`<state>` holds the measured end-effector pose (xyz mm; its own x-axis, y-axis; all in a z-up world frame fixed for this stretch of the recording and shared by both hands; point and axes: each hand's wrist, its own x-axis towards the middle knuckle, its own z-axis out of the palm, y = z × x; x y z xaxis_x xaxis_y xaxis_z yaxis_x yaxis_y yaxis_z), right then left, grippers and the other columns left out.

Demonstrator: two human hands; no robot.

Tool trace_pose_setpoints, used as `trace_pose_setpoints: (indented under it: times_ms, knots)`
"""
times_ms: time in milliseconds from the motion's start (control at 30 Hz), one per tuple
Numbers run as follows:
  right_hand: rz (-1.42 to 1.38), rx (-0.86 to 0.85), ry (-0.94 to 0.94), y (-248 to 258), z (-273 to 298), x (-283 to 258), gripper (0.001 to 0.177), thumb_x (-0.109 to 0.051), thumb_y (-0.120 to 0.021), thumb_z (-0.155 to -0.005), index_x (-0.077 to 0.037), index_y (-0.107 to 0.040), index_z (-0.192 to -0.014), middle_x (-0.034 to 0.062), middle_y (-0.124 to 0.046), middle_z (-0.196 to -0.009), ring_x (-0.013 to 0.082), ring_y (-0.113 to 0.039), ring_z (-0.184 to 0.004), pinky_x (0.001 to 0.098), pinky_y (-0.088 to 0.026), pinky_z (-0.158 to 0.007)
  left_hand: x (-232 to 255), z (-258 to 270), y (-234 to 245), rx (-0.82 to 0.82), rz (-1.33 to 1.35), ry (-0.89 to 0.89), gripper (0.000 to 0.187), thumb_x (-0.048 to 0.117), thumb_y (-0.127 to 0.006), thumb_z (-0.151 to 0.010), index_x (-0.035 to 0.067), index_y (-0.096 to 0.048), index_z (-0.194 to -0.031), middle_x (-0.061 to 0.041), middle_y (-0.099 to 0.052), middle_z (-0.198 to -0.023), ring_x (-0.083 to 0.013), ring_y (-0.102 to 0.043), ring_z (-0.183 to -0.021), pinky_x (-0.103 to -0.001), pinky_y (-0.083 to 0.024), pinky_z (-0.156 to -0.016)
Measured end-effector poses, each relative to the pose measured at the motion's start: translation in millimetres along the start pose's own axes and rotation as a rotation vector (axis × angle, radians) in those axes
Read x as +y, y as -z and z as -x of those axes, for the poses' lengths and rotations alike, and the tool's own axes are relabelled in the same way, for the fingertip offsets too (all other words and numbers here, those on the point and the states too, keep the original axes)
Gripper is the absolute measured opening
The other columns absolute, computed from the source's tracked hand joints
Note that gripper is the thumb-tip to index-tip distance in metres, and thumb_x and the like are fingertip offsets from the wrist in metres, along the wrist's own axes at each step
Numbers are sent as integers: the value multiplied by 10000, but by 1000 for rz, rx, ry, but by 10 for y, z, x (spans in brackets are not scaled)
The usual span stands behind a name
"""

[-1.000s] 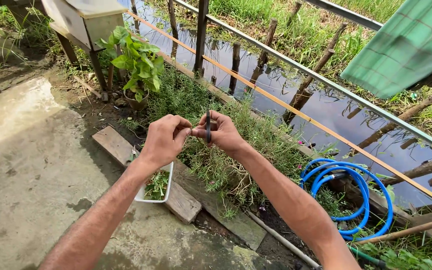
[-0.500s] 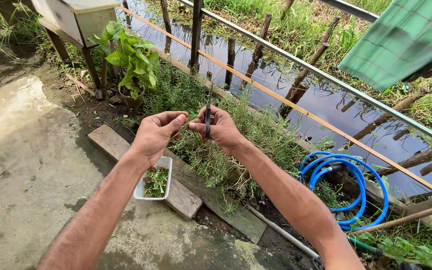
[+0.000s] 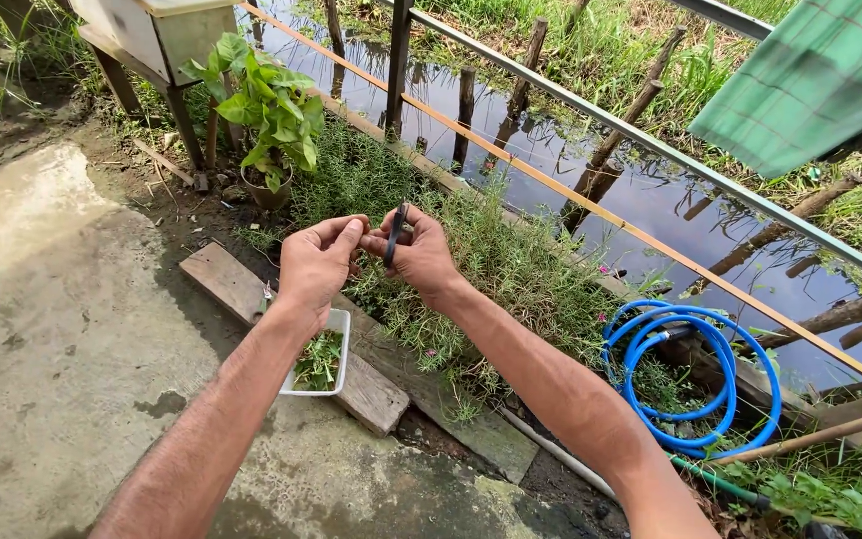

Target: Pruning small plant branches and preparing them as cuttings in a plastic container.

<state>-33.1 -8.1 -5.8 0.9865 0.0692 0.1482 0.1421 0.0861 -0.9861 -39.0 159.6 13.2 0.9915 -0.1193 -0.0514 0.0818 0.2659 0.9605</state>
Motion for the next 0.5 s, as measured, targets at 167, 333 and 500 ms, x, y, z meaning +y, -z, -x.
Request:
trace_pose_setpoints:
  times_ms: [167,333,500]
  knots:
    - [23,47,8,-119,-24,-28,287,-174,-839,-849,-100,-592,-973,-8,-714,-800,53,-636,-640,214,-520,-484,-144,-95,-26,70,7,-41,225,198,-649,-1009,65,-764,-1150,21,-762,-931,-32,-612,-713,-213,-497,-604]
    - [3,42,16,-125,-44,50,291,-169,-840,-866,-92,-584,-982,0,-711,-798,48,-625,-642,199,-505,-489,-169,-137,-25,87,39,-24,217,200,-613,-1026,78,-766,-1120,26,-758,-969,-38,-637,-736,-219,-491,-613]
    - [35,4,10,-138,-56,112,310,-166,-857,-868,-92,-576,-978,6,-689,-776,48,-597,-617,192,-494,-480,-237,-213,66,95,-17,-51,229,206,-600,-1041,67,-779,-1075,10,-757,-958,-40,-626,-756,-217,-481,-635]
